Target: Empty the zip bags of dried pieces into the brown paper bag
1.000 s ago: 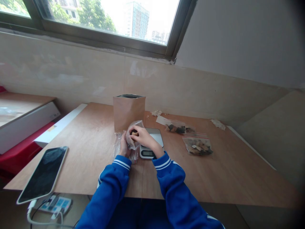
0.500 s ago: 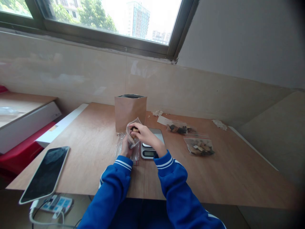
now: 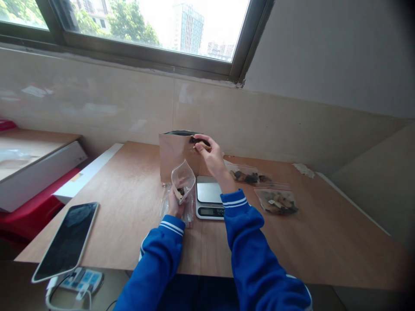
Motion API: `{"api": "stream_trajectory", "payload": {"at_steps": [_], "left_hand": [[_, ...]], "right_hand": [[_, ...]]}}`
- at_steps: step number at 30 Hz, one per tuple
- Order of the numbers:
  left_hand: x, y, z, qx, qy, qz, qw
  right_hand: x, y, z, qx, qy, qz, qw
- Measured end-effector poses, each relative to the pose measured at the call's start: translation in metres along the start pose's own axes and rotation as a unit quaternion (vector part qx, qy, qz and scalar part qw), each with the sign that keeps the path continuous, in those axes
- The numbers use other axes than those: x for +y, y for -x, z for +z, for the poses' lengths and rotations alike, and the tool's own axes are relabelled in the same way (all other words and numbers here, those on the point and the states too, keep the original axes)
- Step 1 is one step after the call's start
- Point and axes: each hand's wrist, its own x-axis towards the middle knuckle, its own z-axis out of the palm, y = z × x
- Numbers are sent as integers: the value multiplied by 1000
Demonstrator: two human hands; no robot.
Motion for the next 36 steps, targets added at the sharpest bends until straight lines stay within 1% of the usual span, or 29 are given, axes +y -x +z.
{"api": "stream_trajectory", "payload": {"at_steps": [2,4,5,7,9,11,13,16,18,22,24,26,30,32,36], "left_hand": [[1,1,1,13,6,-6,1000],[0,2,1,21,10,-8,1000],[0,1,1,23,11,-6,1000],[-2,0,1,26,8,-2,1000],[-2,0,0,31,2,4,1000],[-3,-1,-1,34,-6,11,999],[-3,-1,-1,34,-7,18,999],[-4,-1,0,35,7,23,999],[-5,0,0,33,12,25,999],[-5,-1,-2,34,2,16,999],[-6,-2,-3,33,-4,10,999],[-5,-3,-4,28,-7,11,1000],[-6,-2,-3,37,-5,24,999],[-6,-2,-2,40,-9,44,998],[-6,0,0,33,-14,92,995]], "right_hand": [[-2,-31,4,49,51,-37,997],[-5,-60,13,73,128,-85,985],[-6,-71,18,71,162,-106,979],[-5,-85,27,31,214,-142,966],[-1,-88,34,-33,246,-171,954],[6,-82,36,-88,262,-191,942],[12,-74,36,-109,257,-209,937],[16,-65,33,-101,221,-234,941],[15,-63,33,-88,208,-226,948],[10,-59,35,-72,213,-164,960],[7,-57,35,-77,206,-148,964],[6,-57,34,-100,198,-145,964],[3,-62,32,-161,216,-142,953],[1,-67,31,-172,258,-127,942],[-6,-73,30,-206,349,-100,908]]}}
